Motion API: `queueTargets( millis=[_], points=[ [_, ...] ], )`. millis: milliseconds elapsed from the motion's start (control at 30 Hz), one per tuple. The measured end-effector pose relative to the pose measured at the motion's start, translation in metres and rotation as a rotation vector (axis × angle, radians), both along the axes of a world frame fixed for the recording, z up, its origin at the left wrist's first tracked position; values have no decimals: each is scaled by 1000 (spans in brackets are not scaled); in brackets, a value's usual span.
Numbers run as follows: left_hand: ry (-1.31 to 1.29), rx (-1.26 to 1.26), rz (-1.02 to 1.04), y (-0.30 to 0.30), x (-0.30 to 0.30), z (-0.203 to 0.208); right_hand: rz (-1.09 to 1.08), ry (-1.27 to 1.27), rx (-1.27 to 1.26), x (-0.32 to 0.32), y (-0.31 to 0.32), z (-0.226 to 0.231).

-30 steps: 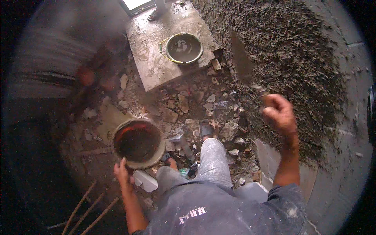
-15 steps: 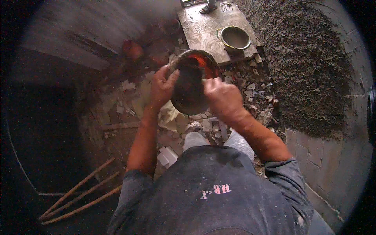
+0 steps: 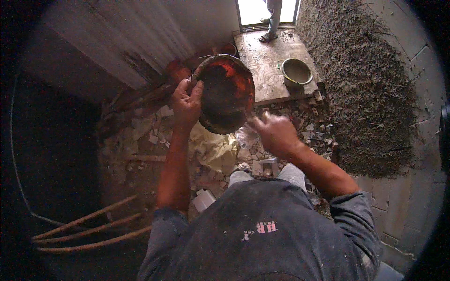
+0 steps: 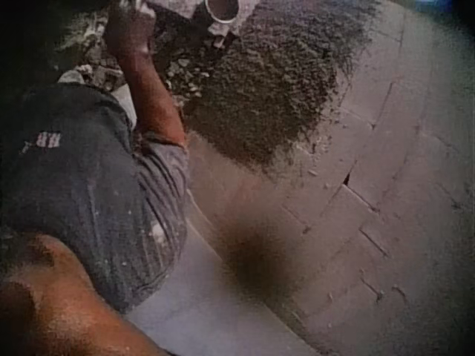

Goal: The person uses a trowel to scoop mortar from a bucket and apply it onto a block wall, repeating the action to cover the surface.

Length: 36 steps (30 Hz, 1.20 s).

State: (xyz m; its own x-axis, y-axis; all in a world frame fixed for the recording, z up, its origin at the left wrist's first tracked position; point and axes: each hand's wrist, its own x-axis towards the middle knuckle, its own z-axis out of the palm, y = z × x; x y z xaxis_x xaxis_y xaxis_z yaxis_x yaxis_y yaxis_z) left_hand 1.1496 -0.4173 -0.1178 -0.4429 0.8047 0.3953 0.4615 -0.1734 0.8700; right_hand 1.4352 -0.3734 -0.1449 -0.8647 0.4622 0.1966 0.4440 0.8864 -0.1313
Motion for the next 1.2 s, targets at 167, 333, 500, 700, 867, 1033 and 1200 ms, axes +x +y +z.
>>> queueTargets(
  millis=[167, 333, 500, 700, 867, 1033, 1200],
  points=[
    [20, 32, 6, -1, 30, 14, -165, 68, 193, -27, 13, 11],
    [134, 51, 143, -3, 34, 17, -177, -51, -42, -11, 3, 31],
    [110, 123, 11, 14, 57, 21, -359, -74, 163, -15, 27, 28],
    [220, 167, 141, 6, 50, 6, -181, -53, -607, 0, 11, 56],
    [268, 183, 108, 0, 42, 9, -176, 39, -239, 32, 55, 70],
    [128, 169, 26, 5, 69, 25, -288, -275, -161, 4, 54, 89],
    [405, 209, 149, 16, 54, -14, -242, -70, -612, 19, 62, 15]
  ],
)
